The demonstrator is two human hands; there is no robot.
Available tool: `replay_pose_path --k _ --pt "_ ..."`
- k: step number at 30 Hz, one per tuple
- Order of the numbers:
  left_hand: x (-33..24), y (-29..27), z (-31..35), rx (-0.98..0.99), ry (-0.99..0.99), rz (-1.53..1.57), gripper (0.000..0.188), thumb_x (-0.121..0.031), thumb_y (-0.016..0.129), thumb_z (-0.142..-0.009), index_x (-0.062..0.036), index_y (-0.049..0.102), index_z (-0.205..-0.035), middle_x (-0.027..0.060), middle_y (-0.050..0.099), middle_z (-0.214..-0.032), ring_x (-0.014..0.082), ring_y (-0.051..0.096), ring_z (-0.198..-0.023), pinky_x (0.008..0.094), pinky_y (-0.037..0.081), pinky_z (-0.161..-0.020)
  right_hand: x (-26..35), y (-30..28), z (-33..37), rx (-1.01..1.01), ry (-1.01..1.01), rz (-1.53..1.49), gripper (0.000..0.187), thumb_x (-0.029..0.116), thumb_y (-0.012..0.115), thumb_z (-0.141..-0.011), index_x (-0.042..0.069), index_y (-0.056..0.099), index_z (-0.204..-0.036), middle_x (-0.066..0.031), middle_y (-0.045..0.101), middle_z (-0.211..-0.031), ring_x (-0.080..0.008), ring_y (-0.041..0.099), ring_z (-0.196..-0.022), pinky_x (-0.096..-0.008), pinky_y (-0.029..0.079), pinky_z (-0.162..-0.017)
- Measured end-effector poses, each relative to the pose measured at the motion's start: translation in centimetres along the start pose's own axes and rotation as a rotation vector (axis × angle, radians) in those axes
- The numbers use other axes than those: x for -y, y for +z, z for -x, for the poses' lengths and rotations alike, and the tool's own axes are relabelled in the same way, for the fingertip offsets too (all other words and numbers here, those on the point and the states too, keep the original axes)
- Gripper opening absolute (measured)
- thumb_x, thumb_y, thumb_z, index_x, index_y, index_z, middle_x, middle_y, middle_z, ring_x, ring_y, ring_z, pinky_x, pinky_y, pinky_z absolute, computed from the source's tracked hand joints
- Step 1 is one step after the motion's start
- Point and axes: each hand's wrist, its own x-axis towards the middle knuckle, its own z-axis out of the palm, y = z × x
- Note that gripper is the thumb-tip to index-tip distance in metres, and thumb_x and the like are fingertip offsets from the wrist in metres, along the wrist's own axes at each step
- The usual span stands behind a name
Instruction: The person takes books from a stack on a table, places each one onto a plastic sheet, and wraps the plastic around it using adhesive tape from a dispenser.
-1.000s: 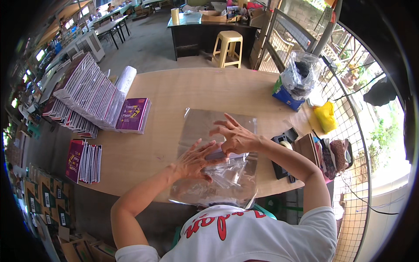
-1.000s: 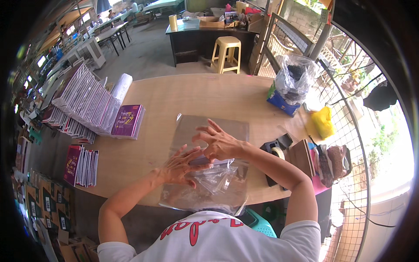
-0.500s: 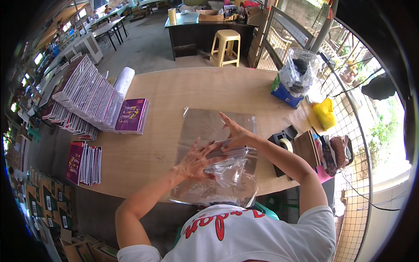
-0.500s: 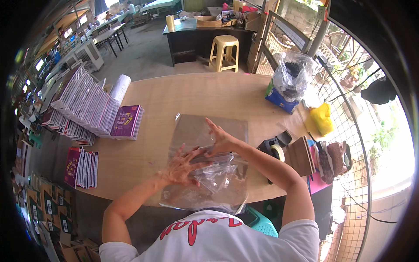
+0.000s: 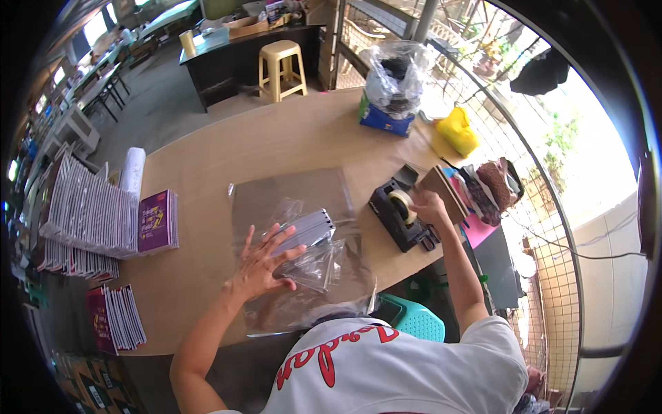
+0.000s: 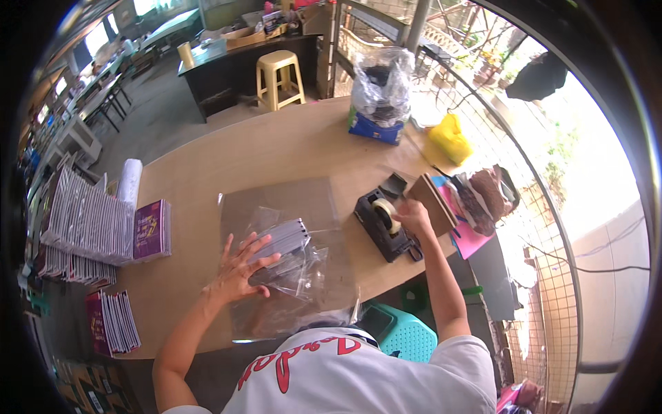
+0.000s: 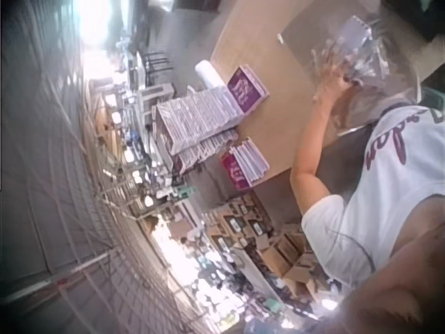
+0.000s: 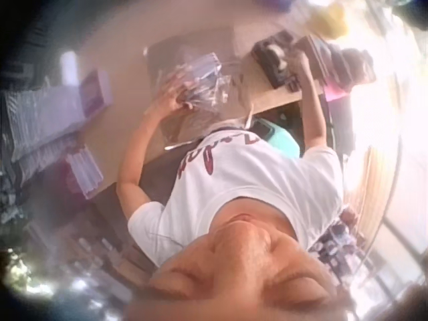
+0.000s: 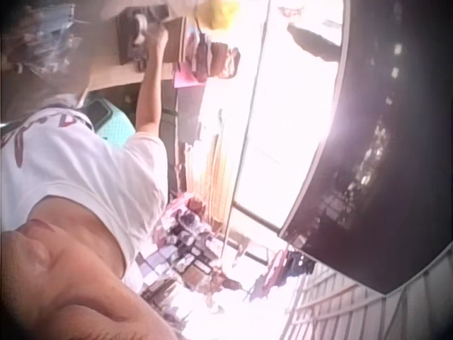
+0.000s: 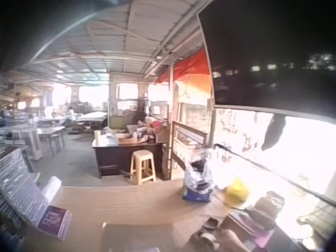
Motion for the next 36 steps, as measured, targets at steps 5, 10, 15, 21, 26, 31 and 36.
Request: replay_pose_path --k 5,10,15,21,26,31,36 --pt "0.0 -0.3 -0.4 0.054 -0.009 -0.035 0.090 -0.084 0.056 -0.067 -0.0410 0.042 -0.146 0.0003 0.028 -0.161 0.0317 0.026 -0.147 0.0695 0.010 -0.114 -3.5 -0.6 1.9 0.409 0.316 -0.231 0.043 0.039 0.083 -0.076 -0.001 0.068 -0.070 -0.0035 0.055 -0.061 -0.0127 0.050 -0.055 -0.0327 0.037 -0.050" --pt "0.0 -0.4 -0.3 0.071 -0.012 -0.023 0.090 -0.084 0.055 -0.068 -0.0409 0.042 -0.146 -0.0001 0.027 -0.161 0.0312 0.025 -0.148 0.0683 0.007 -0.115 -4.8 -0.5 4.4 0.309 0.231 -0.292 0.036 0.036 0.081 -0.079 0.003 0.069 -0.071 0.0000 0.057 -0.060 -0.0116 0.050 -0.054 -0.0307 0.037 -0.050" --pt "-0.1 -0.7 -0.1 0.093 -0.027 -0.039 0.088 -0.083 0.054 -0.070 -0.0411 0.041 -0.146 0.0000 0.028 -0.161 0.0306 0.025 -0.148 0.0669 0.005 -0.116 -7.4 0.1 9.3 0.190 0.275 -0.556 0.029 0.032 0.079 -0.082 0.005 0.072 -0.079 -0.0023 0.064 -0.075 -0.0134 0.057 -0.069 -0.0335 0.044 -0.057" --pt "0.1 -1.1 0.2 0.066 -0.056 -0.015 0.085 -0.084 0.050 -0.072 -0.0404 0.043 -0.145 -0.0006 0.028 -0.161 0.0294 0.025 -0.148 0.0671 0.007 -0.115 -11.8 9.9 15.0 0.276 0.892 -1.561 0.025 0.032 0.067 -0.094 0.007 0.065 -0.094 -0.0042 0.063 -0.078 -0.0173 0.061 -0.067 -0.0296 0.051 -0.055" --pt "0.1 -0.9 0.2 0.056 -0.023 -0.019 0.084 -0.079 0.057 -0.071 -0.0421 0.042 -0.145 0.0035 0.021 -0.163 0.0293 0.024 -0.148 0.0686 0.014 -0.114 2.8 7.9 12.3 0.321 0.085 -1.975 0.037 0.015 0.058 -0.099 0.009 0.052 -0.135 0.0022 0.055 -0.075 -0.0053 0.055 -0.061 -0.0181 0.044 -0.049" --pt "0.0 -1.5 0.5 0.086 -0.035 -0.033 0.086 -0.077 0.063 -0.069 -0.0454 0.039 -0.146 0.0053 0.017 -0.163 0.0301 0.021 -0.149 0.0678 0.014 -0.114 24.5 5.6 8.4 0.685 -0.482 -0.764 0.105 0.003 0.068 -0.084 0.014 -0.006 -0.159 -0.0071 0.064 -0.073 -0.0162 0.058 -0.058 -0.0278 0.045 -0.054" --pt "-0.5 -1.8 0.2 0.103 -0.059 -0.037 0.086 -0.075 0.065 -0.069 -0.0477 0.038 -0.146 0.0058 0.016 -0.164 0.0341 0.018 -0.150 0.0658 0.012 -0.116 29.0 9.5 6.3 0.537 -0.791 0.059 0.118 0.021 0.077 -0.080 0.012 -0.013 -0.156 -0.0225 0.067 -0.077 -0.0357 0.065 -0.068 -0.0419 0.051 -0.065"
